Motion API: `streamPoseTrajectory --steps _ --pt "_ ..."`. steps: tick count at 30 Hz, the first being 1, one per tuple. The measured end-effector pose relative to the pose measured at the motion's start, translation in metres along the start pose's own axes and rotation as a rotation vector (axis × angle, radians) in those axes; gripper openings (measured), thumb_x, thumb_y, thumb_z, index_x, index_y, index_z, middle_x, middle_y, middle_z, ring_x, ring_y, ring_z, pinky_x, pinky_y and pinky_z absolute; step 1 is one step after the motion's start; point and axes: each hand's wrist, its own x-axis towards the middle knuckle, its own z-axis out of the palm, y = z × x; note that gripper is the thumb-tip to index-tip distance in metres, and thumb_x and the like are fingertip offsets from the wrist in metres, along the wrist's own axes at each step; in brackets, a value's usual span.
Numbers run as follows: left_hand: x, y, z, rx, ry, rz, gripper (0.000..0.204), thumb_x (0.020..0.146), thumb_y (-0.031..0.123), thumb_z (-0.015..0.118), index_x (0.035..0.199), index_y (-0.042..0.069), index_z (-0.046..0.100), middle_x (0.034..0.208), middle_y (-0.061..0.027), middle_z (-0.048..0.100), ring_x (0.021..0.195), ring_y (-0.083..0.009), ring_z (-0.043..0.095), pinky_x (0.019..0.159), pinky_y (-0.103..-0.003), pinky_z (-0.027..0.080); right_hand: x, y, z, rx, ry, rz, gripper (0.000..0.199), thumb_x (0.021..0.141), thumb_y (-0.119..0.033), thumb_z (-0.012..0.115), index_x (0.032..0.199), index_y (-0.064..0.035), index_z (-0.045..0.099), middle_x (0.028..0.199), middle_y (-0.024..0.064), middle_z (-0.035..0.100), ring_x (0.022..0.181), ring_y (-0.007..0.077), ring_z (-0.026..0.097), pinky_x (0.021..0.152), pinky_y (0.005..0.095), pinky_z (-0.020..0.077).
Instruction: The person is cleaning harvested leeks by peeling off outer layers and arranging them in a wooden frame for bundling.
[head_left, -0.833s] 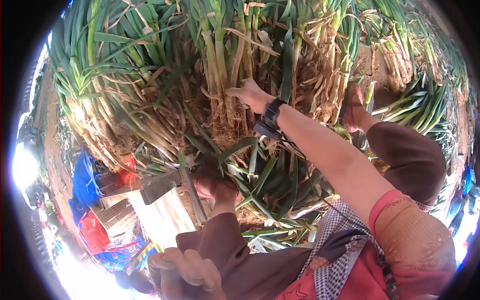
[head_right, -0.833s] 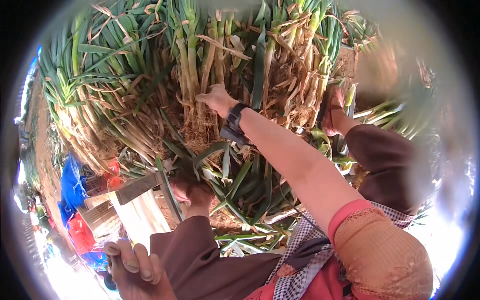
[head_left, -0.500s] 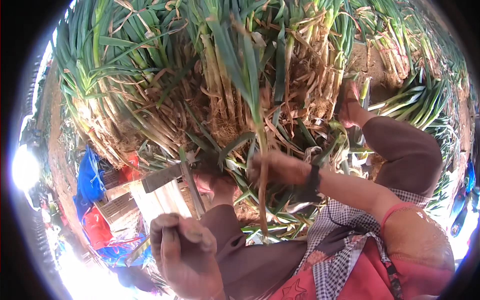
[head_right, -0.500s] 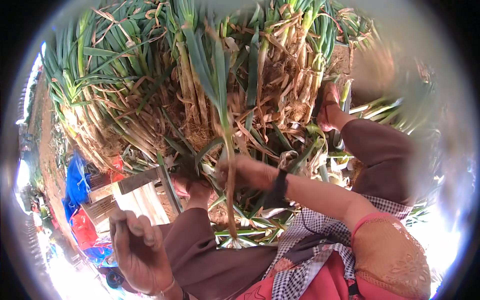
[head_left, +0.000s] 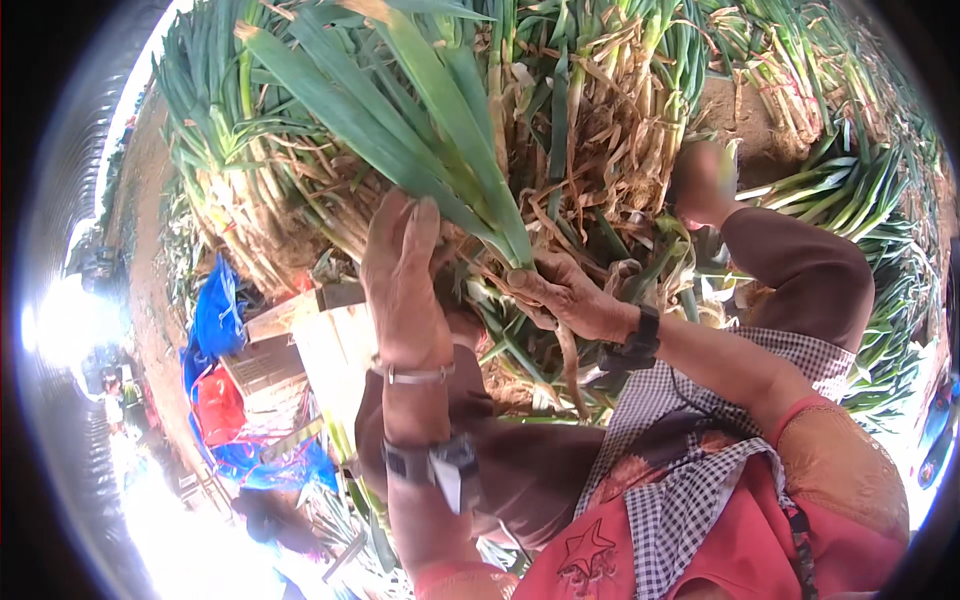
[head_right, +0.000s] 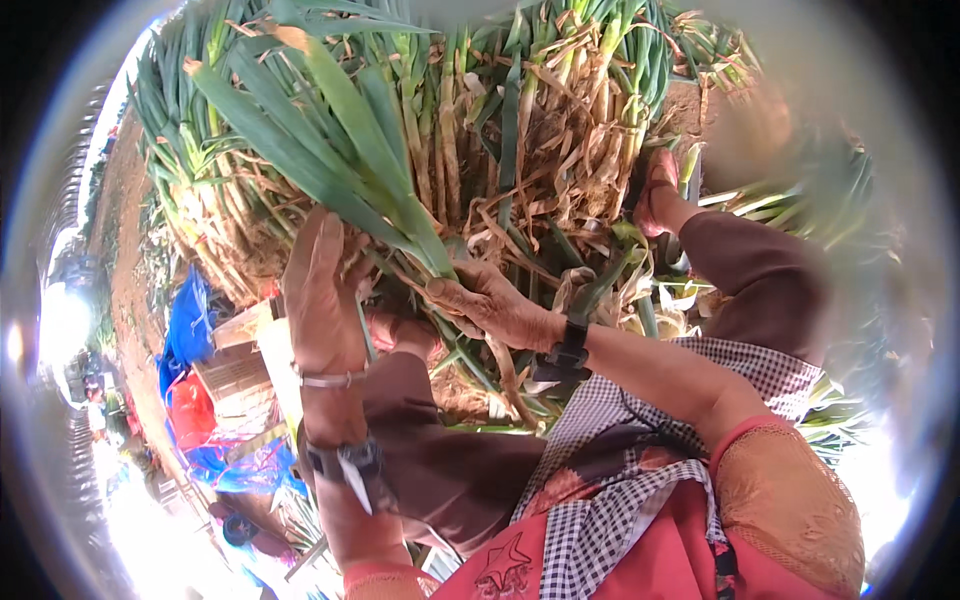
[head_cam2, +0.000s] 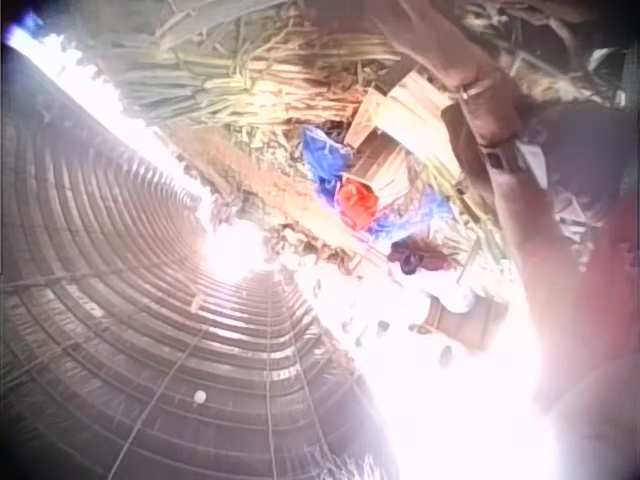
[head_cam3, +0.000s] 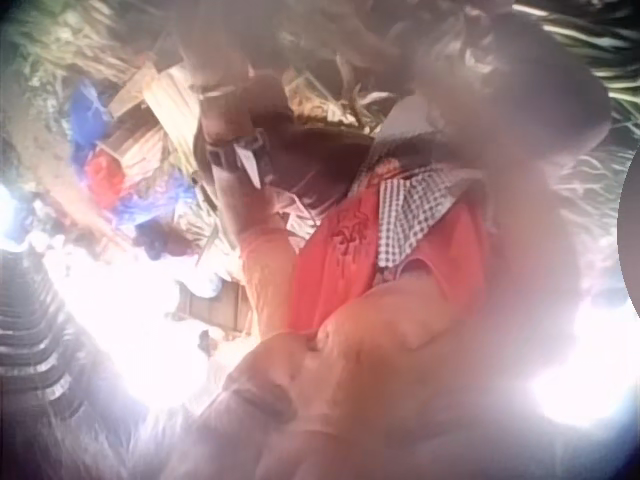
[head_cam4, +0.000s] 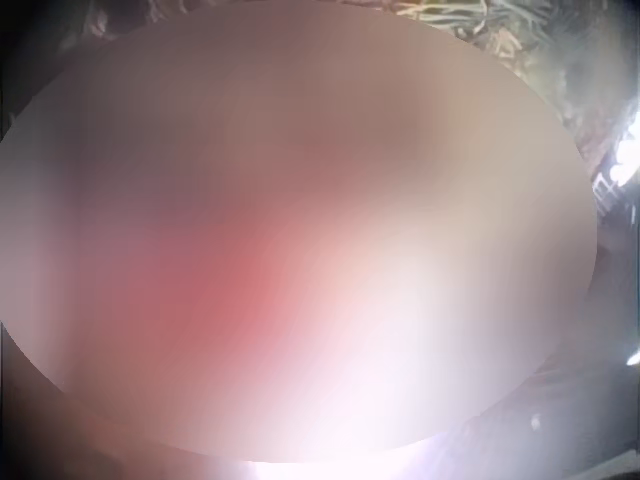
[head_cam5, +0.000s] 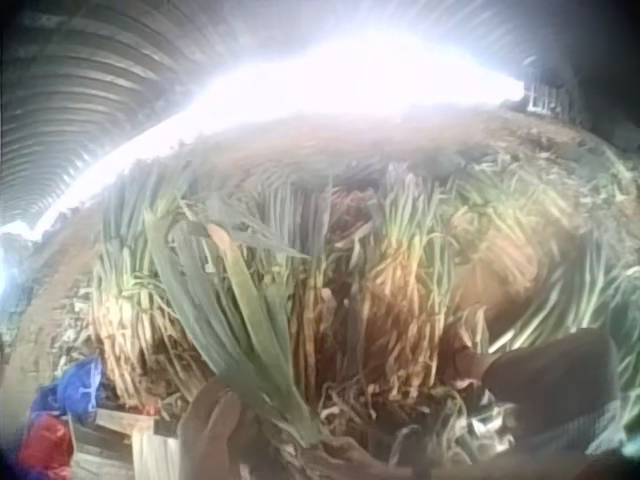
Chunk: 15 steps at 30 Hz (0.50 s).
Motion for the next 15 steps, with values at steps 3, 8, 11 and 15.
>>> streamPoseTrajectory --steps 3,8,11,15 --pt "0.003 0.001 -0.004 -0.062 -0.037 0.039 0.048 0.088 0.025 0.069 0.128 0.003 0.053 0.114 -0.0061 0.062 0.101 -0.0166 0.058 0.087 -0.032 0.046 -0.010 -0.020 0.009 -0.070 -0.141 0.041 0.032 0.099 -0.034 0.054 0.108 -0.0040 0.060 0.073 -0.0055 0.048 0.056 0.0022 0.040 0.046 0.0207 0.0328" --pt "0.008 -0.009 -0.002 -0.160 0.031 0.285 0.052 0.083 0.016 0.075 0.129 0.005 0.052 0.113 -0.0046 0.061 0.101 -0.0176 0.058 0.087 -0.033 0.048 -0.006 -0.042 0.015 -0.241 -0.208 -0.025 0.042 0.098 -0.037 0.053 0.121 -0.0010 0.056 0.091 0.0021 0.057 0.081 0.0092 0.055 0.064 0.0233 0.0452" --pt "0.010 -0.002 -0.008 -0.113 0.082 0.301 0.053 0.081 0.015 0.077 0.128 0.004 0.054 0.113 -0.0058 0.062 0.100 -0.0184 0.059 0.087 -0.033 0.048 0.000 -0.061 0.018 -0.505 -0.070 -0.189 0.051 0.097 -0.036 0.054 0.130 0.0026 0.048 0.114 0.0146 0.058 0.104 0.0245 0.056 0.092 0.0342 0.0449" --pt "0.021 -0.012 -0.012 -0.033 0.083 0.483 0.053 0.083 0.016 0.076 0.128 0.002 0.052 0.122 -0.0084 0.057 0.106 -0.0181 0.056 0.093 -0.033 0.046 0.014 -0.066 0.026 -0.660 -0.005 -0.171 0.049 0.093 -0.028 0.058 0.130 0.0035 0.049 0.116 0.0214 0.055 0.108 0.0293 0.054 0.096 0.0370 0.0422"
